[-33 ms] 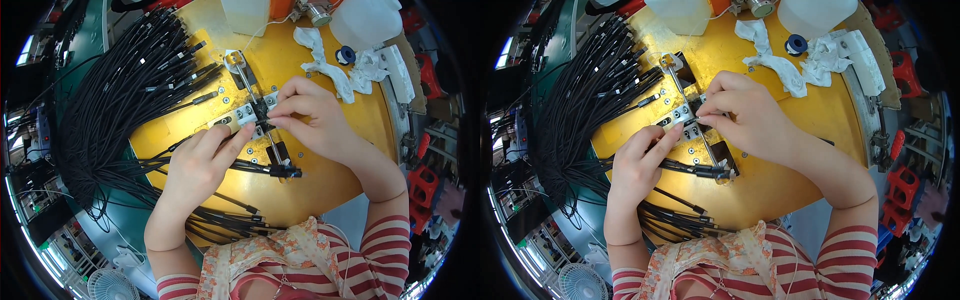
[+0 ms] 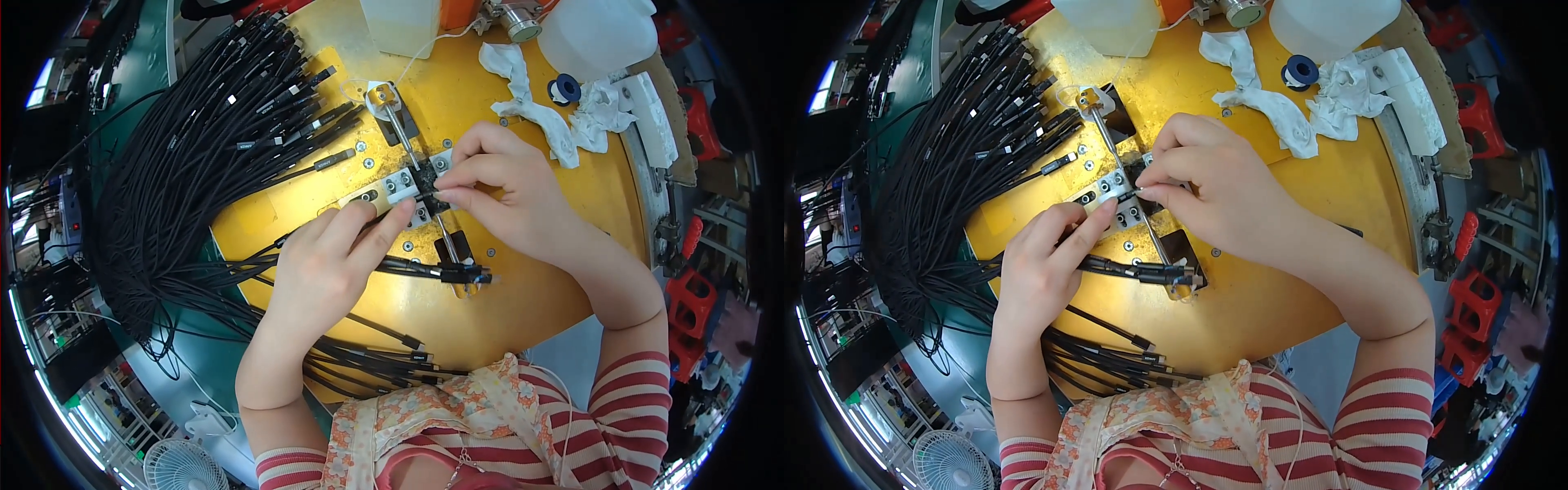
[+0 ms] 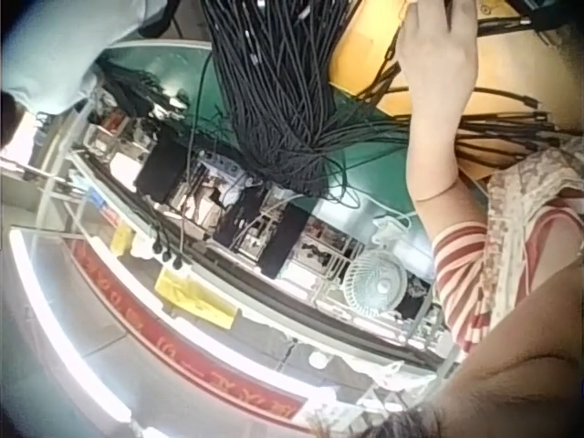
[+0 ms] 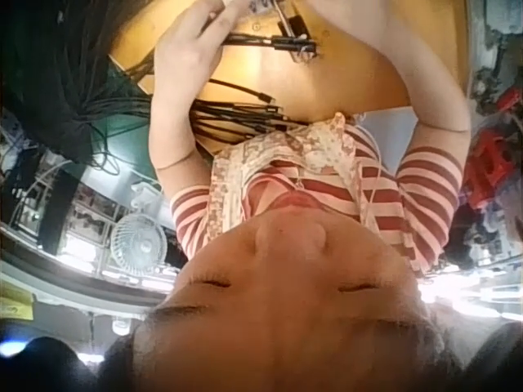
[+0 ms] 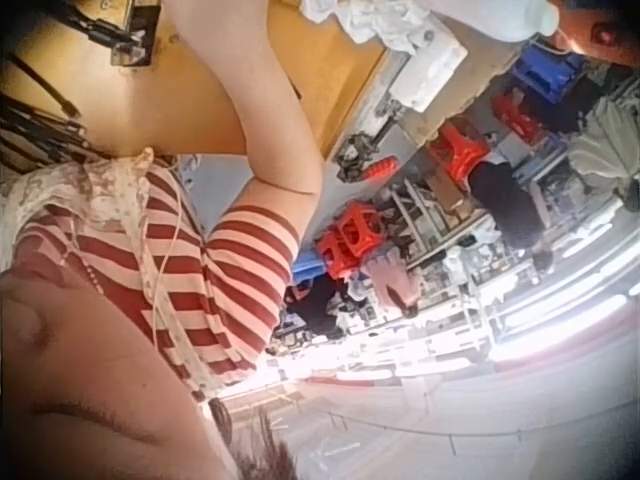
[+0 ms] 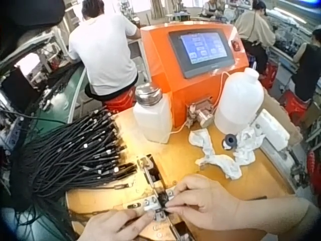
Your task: The recorder is processing black cables using a specialized machine at a factory workstation.
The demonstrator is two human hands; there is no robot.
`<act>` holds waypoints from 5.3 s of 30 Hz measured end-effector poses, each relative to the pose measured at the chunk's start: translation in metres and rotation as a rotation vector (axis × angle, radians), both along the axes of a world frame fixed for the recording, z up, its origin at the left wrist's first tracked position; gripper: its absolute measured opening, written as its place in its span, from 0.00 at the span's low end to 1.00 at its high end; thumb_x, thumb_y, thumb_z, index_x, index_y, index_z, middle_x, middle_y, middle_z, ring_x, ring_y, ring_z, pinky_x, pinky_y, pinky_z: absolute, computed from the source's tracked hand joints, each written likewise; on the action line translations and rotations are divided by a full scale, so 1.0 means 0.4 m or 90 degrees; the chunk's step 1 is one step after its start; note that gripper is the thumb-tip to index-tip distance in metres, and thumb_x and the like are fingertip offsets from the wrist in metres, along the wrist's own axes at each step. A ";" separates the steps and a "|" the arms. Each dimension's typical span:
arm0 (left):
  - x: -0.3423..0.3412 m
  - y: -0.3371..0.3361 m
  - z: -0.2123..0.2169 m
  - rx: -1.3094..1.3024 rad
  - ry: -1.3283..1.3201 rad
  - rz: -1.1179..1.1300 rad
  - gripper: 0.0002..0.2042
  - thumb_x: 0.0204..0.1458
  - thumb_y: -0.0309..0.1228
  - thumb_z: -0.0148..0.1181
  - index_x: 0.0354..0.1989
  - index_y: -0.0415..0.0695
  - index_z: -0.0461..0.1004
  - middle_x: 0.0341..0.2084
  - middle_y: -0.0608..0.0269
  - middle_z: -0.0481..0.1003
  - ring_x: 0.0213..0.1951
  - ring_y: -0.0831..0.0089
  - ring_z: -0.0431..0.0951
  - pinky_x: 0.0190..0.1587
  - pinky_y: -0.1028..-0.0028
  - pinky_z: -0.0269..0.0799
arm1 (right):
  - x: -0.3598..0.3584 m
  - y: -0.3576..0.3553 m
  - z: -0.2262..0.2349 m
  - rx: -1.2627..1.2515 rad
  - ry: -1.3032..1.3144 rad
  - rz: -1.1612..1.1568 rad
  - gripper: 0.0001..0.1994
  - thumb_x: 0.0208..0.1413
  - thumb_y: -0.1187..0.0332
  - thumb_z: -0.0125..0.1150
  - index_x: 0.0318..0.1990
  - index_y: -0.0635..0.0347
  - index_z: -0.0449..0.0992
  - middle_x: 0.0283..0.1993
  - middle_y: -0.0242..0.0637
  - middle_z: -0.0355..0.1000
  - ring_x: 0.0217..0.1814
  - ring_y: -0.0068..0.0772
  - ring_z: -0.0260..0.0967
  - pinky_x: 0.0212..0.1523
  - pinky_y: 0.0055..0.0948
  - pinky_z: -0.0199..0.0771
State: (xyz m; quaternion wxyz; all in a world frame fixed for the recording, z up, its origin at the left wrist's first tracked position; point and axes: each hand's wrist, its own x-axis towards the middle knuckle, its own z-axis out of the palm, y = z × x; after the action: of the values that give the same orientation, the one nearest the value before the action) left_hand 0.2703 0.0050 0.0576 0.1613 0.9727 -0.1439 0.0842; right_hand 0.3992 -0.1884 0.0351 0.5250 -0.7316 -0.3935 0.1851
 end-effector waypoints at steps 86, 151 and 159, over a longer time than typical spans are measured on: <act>0.017 -0.003 -0.034 0.023 -0.087 -0.002 0.17 0.41 0.26 0.60 0.44 0.45 0.78 0.32 0.68 0.72 0.29 0.73 0.71 0.31 0.75 0.68 | 0.011 -0.035 0.028 0.091 -0.458 0.202 0.09 0.44 0.74 0.59 0.35 0.65 0.75 0.35 0.37 0.71 0.35 0.37 0.69 0.36 0.34 0.71; -0.007 0.021 0.069 -0.303 0.170 0.147 0.16 0.41 0.14 0.59 0.42 0.36 0.76 0.25 0.55 0.74 0.26 0.64 0.77 0.29 0.71 0.73 | -0.029 -0.042 0.067 0.177 -0.223 0.143 0.12 0.40 0.77 0.65 0.36 0.60 0.76 0.36 0.36 0.72 0.34 0.36 0.72 0.32 0.31 0.72; -0.031 -0.024 0.103 -0.388 0.253 0.058 0.15 0.44 0.26 0.67 0.42 0.35 0.76 0.21 0.59 0.71 0.23 0.66 0.75 0.25 0.73 0.70 | -0.039 -0.043 0.075 0.130 -0.073 0.137 0.04 0.48 0.75 0.64 0.32 0.60 0.77 0.33 0.35 0.74 0.33 0.37 0.73 0.31 0.29 0.73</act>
State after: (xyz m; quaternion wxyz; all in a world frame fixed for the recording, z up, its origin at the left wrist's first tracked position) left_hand 0.2580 -0.0048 0.0989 0.4643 0.8830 -0.0344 -0.0601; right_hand 0.3837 -0.2055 0.0651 0.5503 -0.6375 -0.5158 0.1571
